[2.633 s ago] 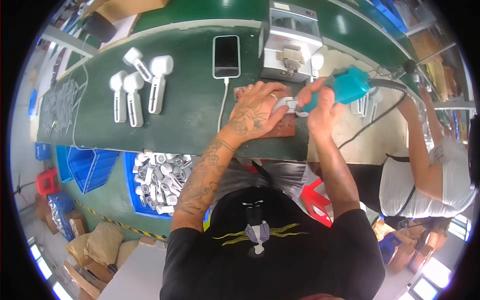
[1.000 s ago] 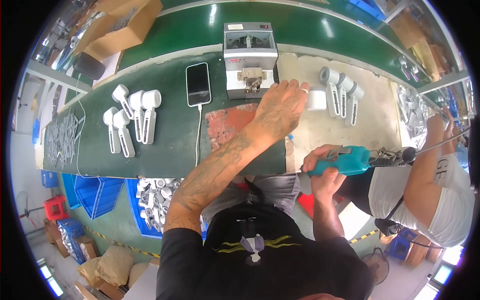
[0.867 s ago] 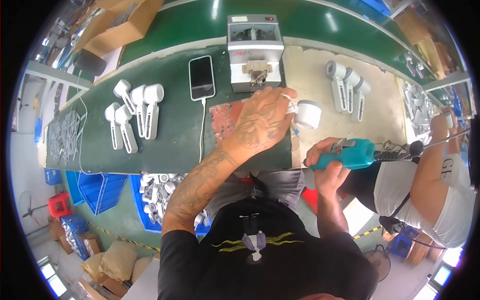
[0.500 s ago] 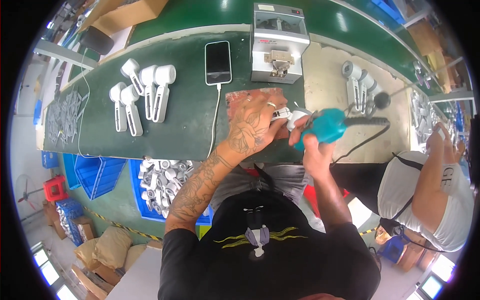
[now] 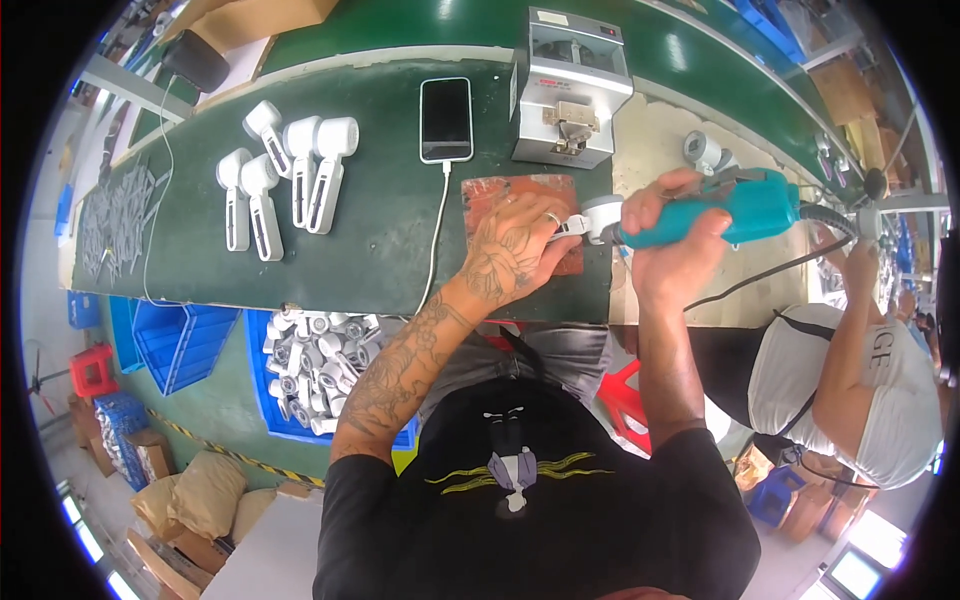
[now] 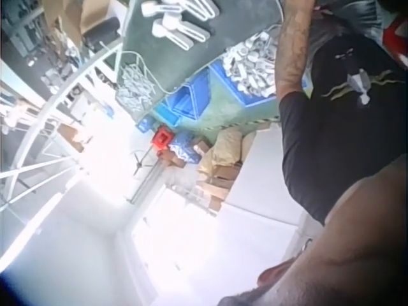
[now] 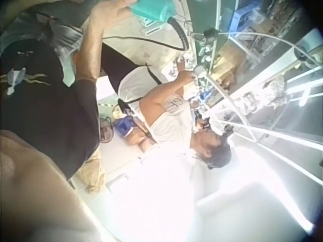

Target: Assemble small white electronic handheld devices using an electric screwdriver at a factory workstation.

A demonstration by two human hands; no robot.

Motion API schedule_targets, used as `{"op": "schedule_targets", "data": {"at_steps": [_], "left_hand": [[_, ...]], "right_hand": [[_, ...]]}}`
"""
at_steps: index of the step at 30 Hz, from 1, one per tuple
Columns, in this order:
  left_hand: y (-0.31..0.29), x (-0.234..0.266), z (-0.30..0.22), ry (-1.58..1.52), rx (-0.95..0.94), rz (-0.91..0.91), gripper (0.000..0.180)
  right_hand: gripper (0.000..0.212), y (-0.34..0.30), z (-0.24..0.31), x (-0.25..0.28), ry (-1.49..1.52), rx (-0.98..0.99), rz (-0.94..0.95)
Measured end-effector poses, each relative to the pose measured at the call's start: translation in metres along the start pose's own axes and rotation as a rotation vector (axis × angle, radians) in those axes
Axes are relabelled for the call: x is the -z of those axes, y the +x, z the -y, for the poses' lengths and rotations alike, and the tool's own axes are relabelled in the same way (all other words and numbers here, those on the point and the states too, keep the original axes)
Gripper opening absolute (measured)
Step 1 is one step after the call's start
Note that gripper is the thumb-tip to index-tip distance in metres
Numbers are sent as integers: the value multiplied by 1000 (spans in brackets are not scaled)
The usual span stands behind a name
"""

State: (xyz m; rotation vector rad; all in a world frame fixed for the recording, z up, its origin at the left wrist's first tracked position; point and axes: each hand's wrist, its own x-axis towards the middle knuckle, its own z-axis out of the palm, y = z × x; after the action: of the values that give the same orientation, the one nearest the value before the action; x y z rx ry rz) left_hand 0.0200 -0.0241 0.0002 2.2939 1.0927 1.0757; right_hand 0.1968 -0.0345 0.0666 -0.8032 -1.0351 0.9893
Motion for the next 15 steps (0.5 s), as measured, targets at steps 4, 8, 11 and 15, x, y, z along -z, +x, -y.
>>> {"op": "schedule_targets", "data": {"at_steps": [4, 8, 11, 15], "left_hand": [[11, 11, 6, -22, 6, 33, 25], [13, 7, 29, -60, -11, 61, 32], [10, 4, 24, -97, -18, 106, 34], [6, 3, 25, 31, -20, 45, 39]], "right_hand": [[71, 27, -15, -20, -63, 108, 26], [54, 61, -27, -35, -142, 168, 23], [38, 83, -39, -40, -205, 207, 19], [35, 96, -54, -41, -228, 257, 40]]}}
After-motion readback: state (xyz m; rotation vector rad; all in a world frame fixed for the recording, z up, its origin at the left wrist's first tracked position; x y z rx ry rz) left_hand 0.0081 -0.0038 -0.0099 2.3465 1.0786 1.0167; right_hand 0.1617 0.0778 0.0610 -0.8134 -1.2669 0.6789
